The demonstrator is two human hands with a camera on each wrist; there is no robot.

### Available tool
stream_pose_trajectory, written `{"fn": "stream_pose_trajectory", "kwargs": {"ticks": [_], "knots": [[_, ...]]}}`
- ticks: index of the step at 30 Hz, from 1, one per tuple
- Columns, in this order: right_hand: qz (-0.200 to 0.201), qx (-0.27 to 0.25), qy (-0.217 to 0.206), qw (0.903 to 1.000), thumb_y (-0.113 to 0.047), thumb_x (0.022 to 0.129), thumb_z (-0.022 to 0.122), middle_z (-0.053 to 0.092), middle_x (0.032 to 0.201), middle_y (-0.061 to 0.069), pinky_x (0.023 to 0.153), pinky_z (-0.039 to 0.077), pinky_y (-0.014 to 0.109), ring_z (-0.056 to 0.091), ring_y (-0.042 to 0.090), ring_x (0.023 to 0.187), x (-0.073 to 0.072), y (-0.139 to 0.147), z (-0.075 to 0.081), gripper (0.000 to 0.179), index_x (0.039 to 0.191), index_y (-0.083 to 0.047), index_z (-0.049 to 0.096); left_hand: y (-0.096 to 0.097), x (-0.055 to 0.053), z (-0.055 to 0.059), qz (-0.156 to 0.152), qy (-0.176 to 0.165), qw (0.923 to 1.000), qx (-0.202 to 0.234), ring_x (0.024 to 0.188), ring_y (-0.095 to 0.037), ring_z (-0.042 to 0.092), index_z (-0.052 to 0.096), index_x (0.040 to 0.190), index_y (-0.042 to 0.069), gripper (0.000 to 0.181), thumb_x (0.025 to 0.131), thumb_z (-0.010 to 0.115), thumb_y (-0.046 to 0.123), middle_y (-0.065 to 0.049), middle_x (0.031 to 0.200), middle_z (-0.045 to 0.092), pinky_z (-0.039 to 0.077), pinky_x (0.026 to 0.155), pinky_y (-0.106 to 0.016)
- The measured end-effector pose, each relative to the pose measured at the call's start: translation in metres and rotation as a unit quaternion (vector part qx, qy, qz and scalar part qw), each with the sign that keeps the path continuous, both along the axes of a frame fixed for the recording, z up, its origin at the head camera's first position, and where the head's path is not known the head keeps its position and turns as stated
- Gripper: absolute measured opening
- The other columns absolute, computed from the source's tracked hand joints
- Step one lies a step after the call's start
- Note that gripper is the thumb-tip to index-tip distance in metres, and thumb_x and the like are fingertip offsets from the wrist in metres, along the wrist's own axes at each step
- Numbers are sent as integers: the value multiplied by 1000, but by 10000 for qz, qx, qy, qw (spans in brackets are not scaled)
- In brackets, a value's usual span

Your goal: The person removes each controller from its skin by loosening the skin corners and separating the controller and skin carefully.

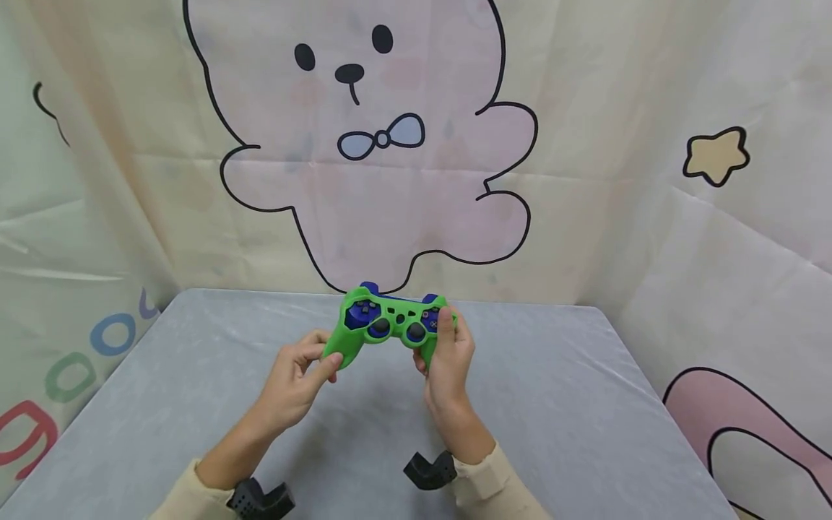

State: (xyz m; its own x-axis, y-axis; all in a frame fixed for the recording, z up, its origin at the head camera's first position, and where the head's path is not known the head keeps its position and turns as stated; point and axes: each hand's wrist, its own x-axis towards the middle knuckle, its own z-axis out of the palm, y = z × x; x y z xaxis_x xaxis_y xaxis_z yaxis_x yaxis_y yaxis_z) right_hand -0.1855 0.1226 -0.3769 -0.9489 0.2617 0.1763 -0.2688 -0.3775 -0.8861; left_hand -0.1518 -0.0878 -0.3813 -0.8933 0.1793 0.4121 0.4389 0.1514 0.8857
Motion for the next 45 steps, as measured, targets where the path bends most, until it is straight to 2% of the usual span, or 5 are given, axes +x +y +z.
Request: {"fn": "stream_pose_trajectory", "kwargs": {"ticks": [15,34,38,41,45], "knots": [[651,304,485,9962,-52,106,36,65,71,-7,36,33,16,44,5,38,-3,2,-5,43,114,-16,56,-1,-5,2,734,-449,9955,-401,117,-17,59,75,99,14,17,100,66,28,-1,119,69,50,92,-33],[-16,340,756,9966,-37,109,43,65,73,-6,36,32,18,42,6,39,-3,2,-10,35,122,-10,60,-3,-1,5,351,-46,9957,-858,81,-11,57,58,65,11,35,98,67,18,1,76,65,47,77,-30],[291,516,1074,9925,-41,109,41,63,71,-5,35,31,20,43,5,39,-5,5,-12,38,119,-10,60,-5,-2,6,410,-500,9924,-1046,98,-13,62,70,97,14,17,98,68,31,1,96,72,48,87,-36],[639,917,1178,9867,-50,105,42,65,75,-7,36,34,20,46,5,42,-4,4,-12,43,125,-15,57,-10,-4,5,-18,-927,9920,-862,103,-14,64,62,129,13,36,99,66,32,-5,112,74,50,88,-35],[1146,1575,1278,9725,-56,104,36,66,82,-10,39,40,20,51,5,46,0,3,-9,51,134,-18,51,-17,-10,4,-620,-1214,9904,-244,86,-12,64,60,130,2,38,102,63,27,-15,109,75,52,77,-27]]}}
